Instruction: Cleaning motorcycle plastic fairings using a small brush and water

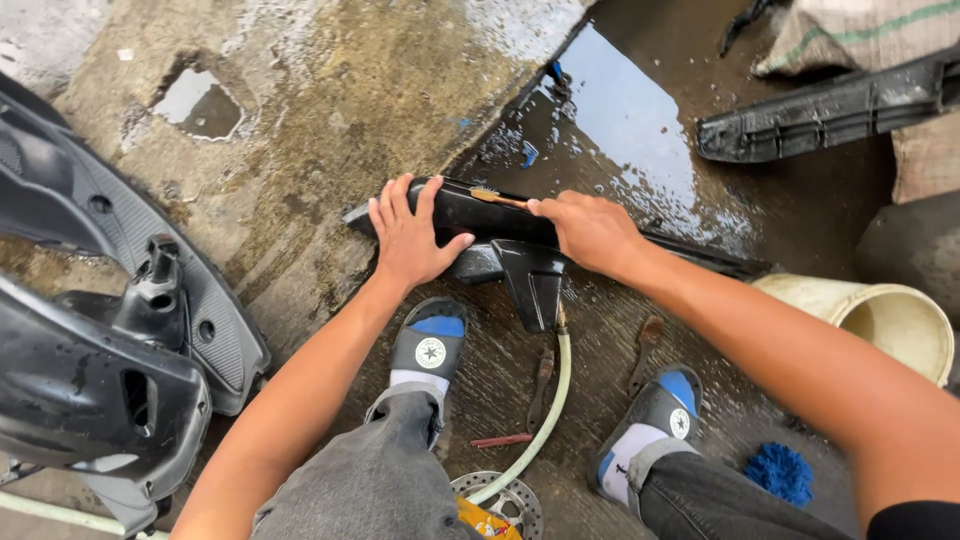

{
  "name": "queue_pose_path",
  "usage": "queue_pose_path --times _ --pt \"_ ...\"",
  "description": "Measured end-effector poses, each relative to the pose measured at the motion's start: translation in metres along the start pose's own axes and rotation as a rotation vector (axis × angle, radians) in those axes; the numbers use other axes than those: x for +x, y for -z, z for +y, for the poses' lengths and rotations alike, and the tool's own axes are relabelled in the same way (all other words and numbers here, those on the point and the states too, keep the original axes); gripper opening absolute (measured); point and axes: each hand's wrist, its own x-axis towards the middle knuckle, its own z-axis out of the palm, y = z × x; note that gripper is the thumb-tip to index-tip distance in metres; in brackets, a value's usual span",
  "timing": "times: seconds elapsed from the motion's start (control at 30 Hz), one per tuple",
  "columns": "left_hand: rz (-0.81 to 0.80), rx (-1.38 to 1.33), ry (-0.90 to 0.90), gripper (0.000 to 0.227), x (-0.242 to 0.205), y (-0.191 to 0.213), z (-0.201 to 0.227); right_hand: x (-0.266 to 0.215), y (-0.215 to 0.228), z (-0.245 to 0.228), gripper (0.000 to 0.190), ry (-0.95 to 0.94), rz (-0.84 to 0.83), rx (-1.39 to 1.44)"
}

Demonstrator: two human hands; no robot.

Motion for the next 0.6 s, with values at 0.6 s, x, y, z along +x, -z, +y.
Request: queue_pose_path --times 0.6 --pt "0.007 0.019 -0.002 0.101 0.003 -0.003 -0.002 -0.008 -0.001 0.032 0.029 -0.033 -0.010 -0.021"
